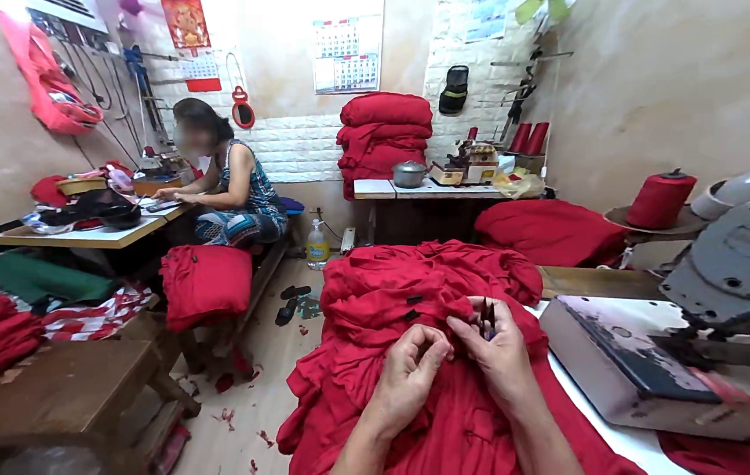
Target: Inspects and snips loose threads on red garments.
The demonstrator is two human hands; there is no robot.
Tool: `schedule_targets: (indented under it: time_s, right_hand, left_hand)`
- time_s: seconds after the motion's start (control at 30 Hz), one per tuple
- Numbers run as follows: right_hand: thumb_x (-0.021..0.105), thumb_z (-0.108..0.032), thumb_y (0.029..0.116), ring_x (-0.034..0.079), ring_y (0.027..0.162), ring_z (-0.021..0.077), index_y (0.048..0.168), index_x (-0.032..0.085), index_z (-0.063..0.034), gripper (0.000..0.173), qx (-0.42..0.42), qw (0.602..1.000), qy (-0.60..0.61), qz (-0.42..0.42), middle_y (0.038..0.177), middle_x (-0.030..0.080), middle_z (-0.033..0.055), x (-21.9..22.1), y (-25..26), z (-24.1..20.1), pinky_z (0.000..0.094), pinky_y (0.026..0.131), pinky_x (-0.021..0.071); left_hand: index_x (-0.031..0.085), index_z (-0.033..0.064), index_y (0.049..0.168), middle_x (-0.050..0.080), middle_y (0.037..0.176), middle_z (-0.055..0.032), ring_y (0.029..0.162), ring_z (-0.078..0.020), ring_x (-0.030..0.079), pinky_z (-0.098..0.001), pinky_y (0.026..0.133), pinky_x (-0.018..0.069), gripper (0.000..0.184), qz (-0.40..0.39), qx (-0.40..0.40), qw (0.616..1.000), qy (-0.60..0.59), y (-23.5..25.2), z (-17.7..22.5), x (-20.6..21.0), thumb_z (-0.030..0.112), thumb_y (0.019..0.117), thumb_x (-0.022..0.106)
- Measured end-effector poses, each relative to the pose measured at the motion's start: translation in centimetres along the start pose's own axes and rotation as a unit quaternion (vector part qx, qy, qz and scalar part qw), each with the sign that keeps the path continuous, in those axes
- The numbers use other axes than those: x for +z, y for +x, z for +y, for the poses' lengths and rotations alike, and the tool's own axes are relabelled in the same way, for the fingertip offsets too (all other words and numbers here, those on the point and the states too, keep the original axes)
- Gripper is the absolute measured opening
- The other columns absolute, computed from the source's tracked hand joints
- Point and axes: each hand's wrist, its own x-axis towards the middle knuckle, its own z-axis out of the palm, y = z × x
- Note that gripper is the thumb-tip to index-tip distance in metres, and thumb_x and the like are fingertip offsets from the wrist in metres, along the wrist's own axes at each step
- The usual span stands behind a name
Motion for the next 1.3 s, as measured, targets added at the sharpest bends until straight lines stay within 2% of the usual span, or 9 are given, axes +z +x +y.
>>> schedule_targets:
  time_s: [0.1, 0.2, 0.33, 0.5, 0.7, 0.87, 1.0, 1.1, 1.3]
  right_hand:
    - [0.073, -0.010, 0.0796, 0.060, 0.080, -0.0010, 0.122, 0.052, 0.0023, 0.049, -0.019, 0.998, -0.063, 0.003, 0.100, 0.064, 0.0014, 0.1, -1.3, -0.2, 0.0151, 0.068, 0.0506]
    - [0.068, -0.007, 0.0847, 0.064, 0.088, -0.0011, 0.121, 0.055, 0.0027, 0.040, -0.042, 0.993, -0.105, 0.035, 0.103, 0.068, 0.0031, 0.0, -2.2, -0.2, 0.0160, 0.076, 0.0535]
    - [0.063, -0.005, 0.0925, 0.049, 0.058, -0.0021, 0.119, 0.056, 0.0014, 0.028, 0.002, 0.998, -0.015, 0.064, 0.084, 0.056, -0.0033, -0.4, -1.7, 0.5, 0.0134, 0.050, 0.0411]
    - [0.061, -0.007, 0.0956, 0.044, 0.050, -0.0019, 0.117, 0.056, -0.0005, 0.023, 0.042, 0.998, 0.014, 0.047, 0.075, 0.052, -0.0066, -1.0, -1.3, 1.0, 0.0139, 0.045, 0.0381]
    - [0.066, -0.020, 0.0946, 0.057, 0.075, -0.0003, 0.119, 0.059, -0.0010, 0.032, -0.052, 0.989, -0.134, 0.045, 0.092, 0.064, -0.0020, -1.7, -2.1, 0.8, 0.0166, 0.066, 0.0482]
    - [0.054, -0.039, 0.1040, 0.069, 0.085, 0.0210, 0.122, 0.059, 0.0052, 0.048, -0.121, 0.943, -0.297, 0.091, 0.099, 0.070, 0.0162, -1.9, -4.2, -0.2, 0.0396, 0.072, 0.0563]
    - [0.064, -0.055, 0.0928, 0.049, 0.059, 0.0031, 0.102, 0.068, -0.0076, 0.048, -0.057, 0.960, -0.265, 0.067, 0.073, 0.056, -0.0060, -1.9, -4.0, -1.0, 0.0253, 0.055, 0.0426]
    - [0.072, -0.049, 0.0873, 0.058, 0.066, 0.0172, 0.107, 0.067, -0.0020, 0.051, -0.087, 0.939, -0.325, 0.072, 0.081, 0.063, 0.0055, -0.8, -3.4, -1.2, 0.0390, 0.057, 0.0482]
    - [0.063, -0.007, 0.0927, 0.070, 0.083, 0.0315, 0.103, 0.070, 0.0017, 0.015, -0.097, 0.923, -0.370, 0.041, 0.096, 0.071, 0.0174, 0.1, -2.3, -0.8, 0.0516, 0.071, 0.0556]
  left_hand:
    - [0.060, -0.0079, 0.102, 0.062, 0.099, -0.0055, 0.093, -0.0048, 0.061, -0.0234, 0.087, 0.0531, 0.015, -0.009, 0.005, 1.000, -0.007, -0.5, -0.3, 0.2, 0.003, 0.1028, 0.049]
    - [0.060, -0.0095, 0.101, 0.062, 0.102, -0.0087, 0.097, -0.0060, 0.060, -0.0229, 0.089, 0.0516, 0.017, -0.022, 0.017, 1.000, 0.005, -0.8, -0.5, 0.2, 0.003, 0.1027, 0.049]
    - [0.060, -0.0089, 0.100, 0.062, 0.101, -0.0089, 0.095, -0.0069, 0.060, -0.0239, 0.087, 0.0526, 0.018, -0.038, 0.022, 0.999, 0.008, -1.4, -0.8, 0.0, 0.004, 0.1031, 0.049]
    - [0.061, -0.0075, 0.098, 0.062, 0.099, -0.0080, 0.094, -0.0063, 0.060, -0.0234, 0.087, 0.0518, 0.017, -0.045, 0.021, 0.999, 0.009, -1.7, -1.0, 0.0, 0.005, 0.1025, 0.050]
    - [0.061, -0.0059, 0.098, 0.062, 0.098, -0.0061, 0.093, -0.0055, 0.060, -0.0232, 0.086, 0.0522, 0.015, -0.052, 0.018, 0.998, -0.002, -2.0, -1.1, -0.1, 0.005, 0.1026, 0.051]
    - [0.062, -0.0059, 0.097, 0.063, 0.098, -0.0061, 0.092, -0.0061, 0.061, -0.0237, 0.086, 0.0532, 0.015, -0.049, 0.019, 0.999, -0.004, -2.2, -1.3, -0.2, 0.005, 0.1026, 0.052]
    - [0.062, -0.0059, 0.097, 0.062, 0.098, -0.0057, 0.092, -0.0051, 0.060, -0.0226, 0.085, 0.0523, 0.015, -0.049, 0.017, 0.999, -0.003, -2.2, -1.2, -0.1, 0.004, 0.1023, 0.052]
    - [0.063, -0.0070, 0.097, 0.063, 0.098, -0.0080, 0.094, -0.0061, 0.060, -0.0224, 0.087, 0.0517, 0.016, -0.055, 0.026, 0.998, 0.027, -2.1, -1.3, 0.0, 0.005, 0.1019, 0.053]
    - [0.063, -0.0092, 0.094, 0.064, 0.102, -0.0145, 0.101, -0.0121, 0.061, -0.0254, 0.093, 0.0505, 0.019, -0.047, 0.055, 0.994, 0.085, -2.1, -1.2, 0.0, 0.004, 0.1012, 0.052]
